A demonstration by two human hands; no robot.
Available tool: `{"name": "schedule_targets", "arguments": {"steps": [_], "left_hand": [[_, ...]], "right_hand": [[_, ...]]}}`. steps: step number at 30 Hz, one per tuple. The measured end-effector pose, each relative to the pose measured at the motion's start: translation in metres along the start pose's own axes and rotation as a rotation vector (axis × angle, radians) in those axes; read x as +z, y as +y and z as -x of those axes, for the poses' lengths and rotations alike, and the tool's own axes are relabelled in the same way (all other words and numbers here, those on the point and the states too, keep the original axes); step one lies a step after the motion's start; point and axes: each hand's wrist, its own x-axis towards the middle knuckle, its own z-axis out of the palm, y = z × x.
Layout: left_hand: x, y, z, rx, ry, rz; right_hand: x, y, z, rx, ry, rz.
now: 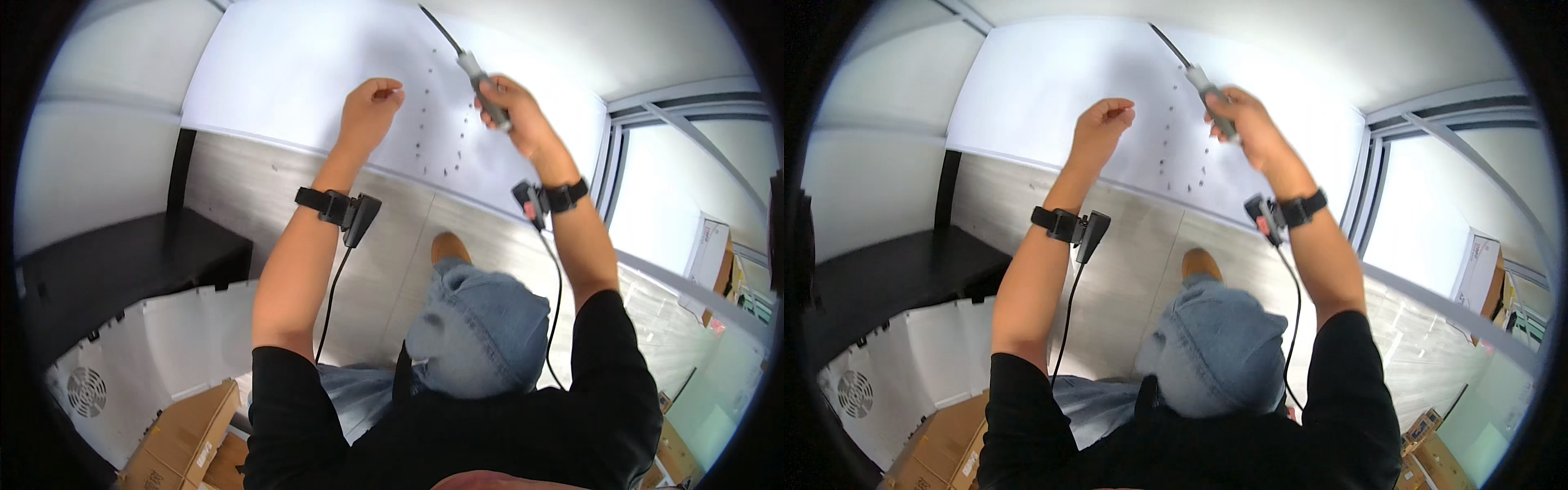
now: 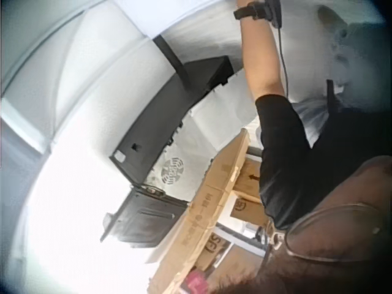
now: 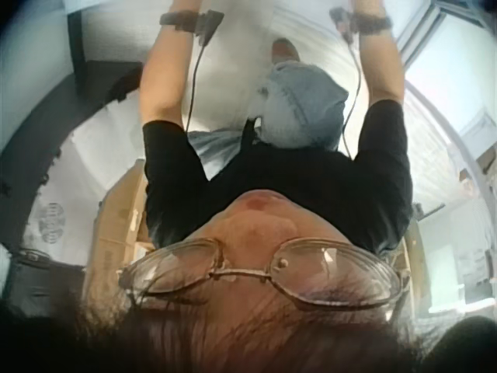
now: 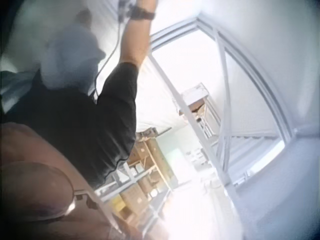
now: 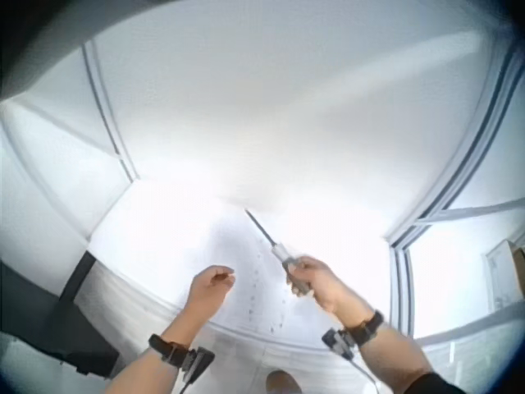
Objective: The person uses a screwdriver to remove screws from the back of a black electronic device, then attaches a metal backplate and secures it with screws. The person handles the device and backplate throughout the process.
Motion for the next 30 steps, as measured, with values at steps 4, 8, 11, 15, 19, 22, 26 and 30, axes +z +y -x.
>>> {"name": "schedule_targets", "arguments": {"steps": [4, 8, 11, 15, 19, 22, 26, 30], "left_hand": [[0.033, -0.023, -0.070, -0.059, 0.001, -0.209], [0.060, -0.035, -0.126, -0.067, 0.101, -0.356], [0.072, -0.052, -0.153, -0.094, 0.157, -0.418], [0.080, -0.060, -0.166, 0.007, 0.223, -0.576], [0.083, -0.052, -0.172, -0.104, 0.248, -0.506], [0.076, -0.047, -0.165, -0.117, 0.276, -0.432], [0.046, -0.035, -0.120, -0.191, 0.242, 0.014], [-0.016, 0.003, -0.033, -0.213, 0.255, 0.329]], "right_hand": [[-0.029, 0.043, -0.017, 0.095, 0.085, -0.112], [-0.046, 0.055, -0.022, 0.143, 0.149, -0.199], [-0.055, 0.057, -0.020, 0.140, 0.140, -0.204], [-0.065, 0.060, -0.020, 0.121, 0.149, -0.196], [-0.066, 0.056, -0.024, 0.112, 0.114, -0.186], [-0.059, 0.046, -0.025, 0.104, 0.066, -0.146], [-0.039, 0.022, -0.024, 0.046, -0.025, -0.022], [-0.006, -0.009, -0.026, -0.016, -0.209, 0.111]]}}
